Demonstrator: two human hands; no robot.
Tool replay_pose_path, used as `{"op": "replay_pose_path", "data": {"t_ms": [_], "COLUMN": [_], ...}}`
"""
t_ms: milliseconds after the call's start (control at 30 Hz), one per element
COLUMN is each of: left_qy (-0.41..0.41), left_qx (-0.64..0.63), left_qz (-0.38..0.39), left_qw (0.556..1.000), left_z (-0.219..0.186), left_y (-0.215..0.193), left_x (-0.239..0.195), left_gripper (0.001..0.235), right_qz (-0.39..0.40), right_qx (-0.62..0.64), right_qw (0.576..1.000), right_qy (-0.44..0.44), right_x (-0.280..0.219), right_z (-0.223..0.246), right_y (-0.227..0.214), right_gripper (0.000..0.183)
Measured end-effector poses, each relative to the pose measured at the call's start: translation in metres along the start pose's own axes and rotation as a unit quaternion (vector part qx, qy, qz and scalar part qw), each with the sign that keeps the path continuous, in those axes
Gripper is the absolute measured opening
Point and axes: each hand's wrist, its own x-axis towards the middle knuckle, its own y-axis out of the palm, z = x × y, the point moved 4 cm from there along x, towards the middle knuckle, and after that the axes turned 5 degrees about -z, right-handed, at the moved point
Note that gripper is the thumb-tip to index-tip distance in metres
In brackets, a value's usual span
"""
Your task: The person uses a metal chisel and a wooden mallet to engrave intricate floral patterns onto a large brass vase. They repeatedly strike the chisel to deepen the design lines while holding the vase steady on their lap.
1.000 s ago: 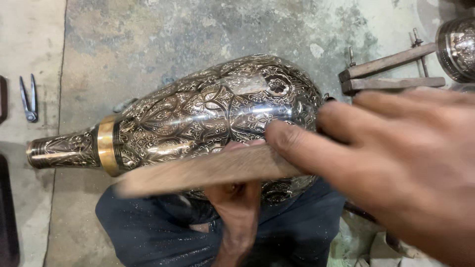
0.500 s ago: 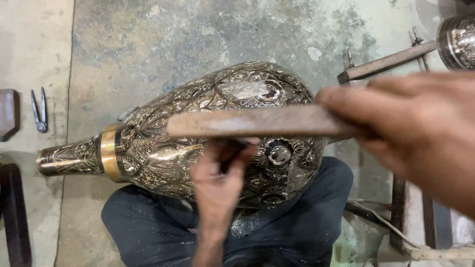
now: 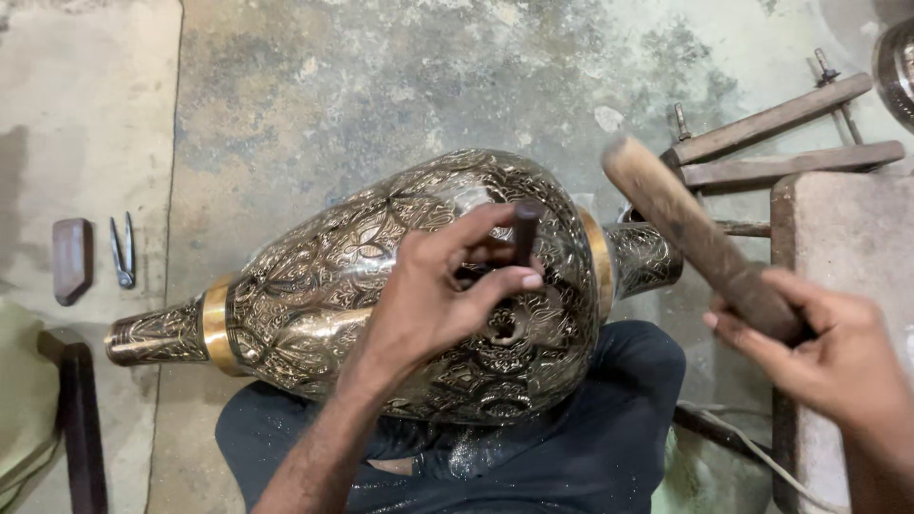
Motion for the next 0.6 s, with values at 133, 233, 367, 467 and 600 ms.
{"op": "replay_pose_path", "data": {"t_ms": [133,233,367,467,600], "left_qy": [0.109,0.138,0.027,-0.068,-0.060], "left_qx": [0.126,0.126,0.083,0.053,0.062], "left_qz": [0.046,0.041,-0.091,-0.172,-0.212], "left_qw": [0.985,0.982,0.992,0.981,0.973], "left_z": [-0.009,-0.015,-0.011,-0.001,0.004], "left_y": [0.008,0.005,-0.001,0.002,0.016], "left_x": [0.018,0.020,0.004,-0.012,-0.024], "left_gripper": [0.053,0.050,0.048,0.048,0.041], "right_qz": [0.008,0.013,0.091,0.160,0.187], "right_qx": [-0.006,0.004,-0.126,-0.124,-0.278], "right_qw": [0.997,0.994,0.971,0.968,0.941], "right_qy": [0.081,0.112,0.183,0.150,0.036], "right_x": [-0.010,-0.014,-0.004,0.017,0.054], "right_z": [-0.037,-0.047,-0.064,-0.062,-0.018], "right_y": [0.011,0.021,0.020,0.012,-0.002], "right_gripper": [0.023,0.023,0.027,0.043,0.045]}}
